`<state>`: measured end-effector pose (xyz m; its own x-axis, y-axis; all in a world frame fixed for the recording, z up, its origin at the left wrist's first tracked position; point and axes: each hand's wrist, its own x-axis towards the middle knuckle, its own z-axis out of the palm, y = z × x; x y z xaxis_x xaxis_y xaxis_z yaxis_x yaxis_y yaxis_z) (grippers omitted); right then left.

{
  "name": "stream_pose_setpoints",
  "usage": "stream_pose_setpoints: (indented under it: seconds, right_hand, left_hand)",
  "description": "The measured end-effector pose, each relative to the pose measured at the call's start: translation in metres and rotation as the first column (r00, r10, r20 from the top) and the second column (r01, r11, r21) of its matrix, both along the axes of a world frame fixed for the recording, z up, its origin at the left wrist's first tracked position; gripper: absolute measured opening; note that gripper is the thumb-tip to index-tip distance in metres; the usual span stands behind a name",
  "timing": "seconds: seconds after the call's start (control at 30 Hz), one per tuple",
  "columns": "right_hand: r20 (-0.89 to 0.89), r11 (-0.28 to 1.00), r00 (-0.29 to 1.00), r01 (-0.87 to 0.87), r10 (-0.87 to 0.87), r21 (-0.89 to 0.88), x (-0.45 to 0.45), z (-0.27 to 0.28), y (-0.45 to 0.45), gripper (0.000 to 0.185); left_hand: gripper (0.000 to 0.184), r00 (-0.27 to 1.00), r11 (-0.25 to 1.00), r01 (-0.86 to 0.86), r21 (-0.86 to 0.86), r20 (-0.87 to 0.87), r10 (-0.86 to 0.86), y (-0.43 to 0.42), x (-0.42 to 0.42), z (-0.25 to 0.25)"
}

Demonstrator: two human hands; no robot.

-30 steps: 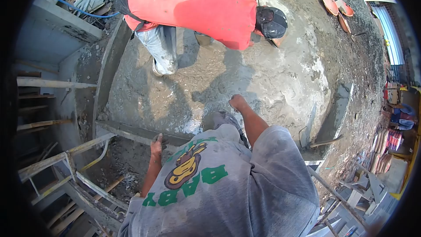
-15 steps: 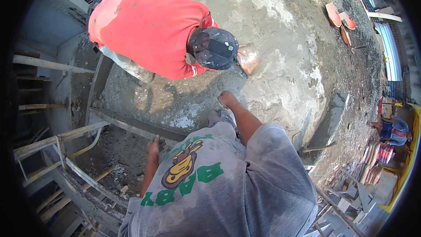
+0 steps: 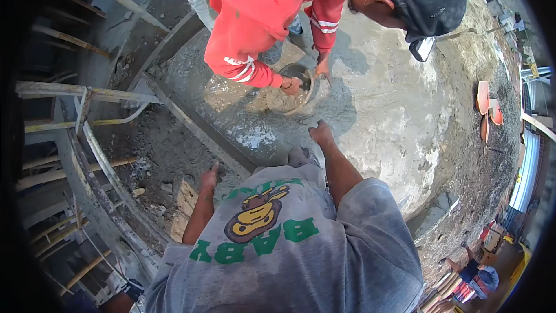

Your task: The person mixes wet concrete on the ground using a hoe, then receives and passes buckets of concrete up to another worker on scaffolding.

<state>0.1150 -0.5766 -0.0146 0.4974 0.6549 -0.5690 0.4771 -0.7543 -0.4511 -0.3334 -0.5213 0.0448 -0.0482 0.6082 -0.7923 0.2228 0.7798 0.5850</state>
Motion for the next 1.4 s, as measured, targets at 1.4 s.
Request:
stream_pose_setpoints:
  seconds: [1.4]
  right_hand:
    - [0.851,-0.688,-0.099,-0.639,0.515,0.342,-0.470,0.694,0.098,0.023]
  left_hand:
    - [0.055,-0.099,-0.092,-0.990,-0.109,0.989,-0.109,0.021,-0.052,0.319]
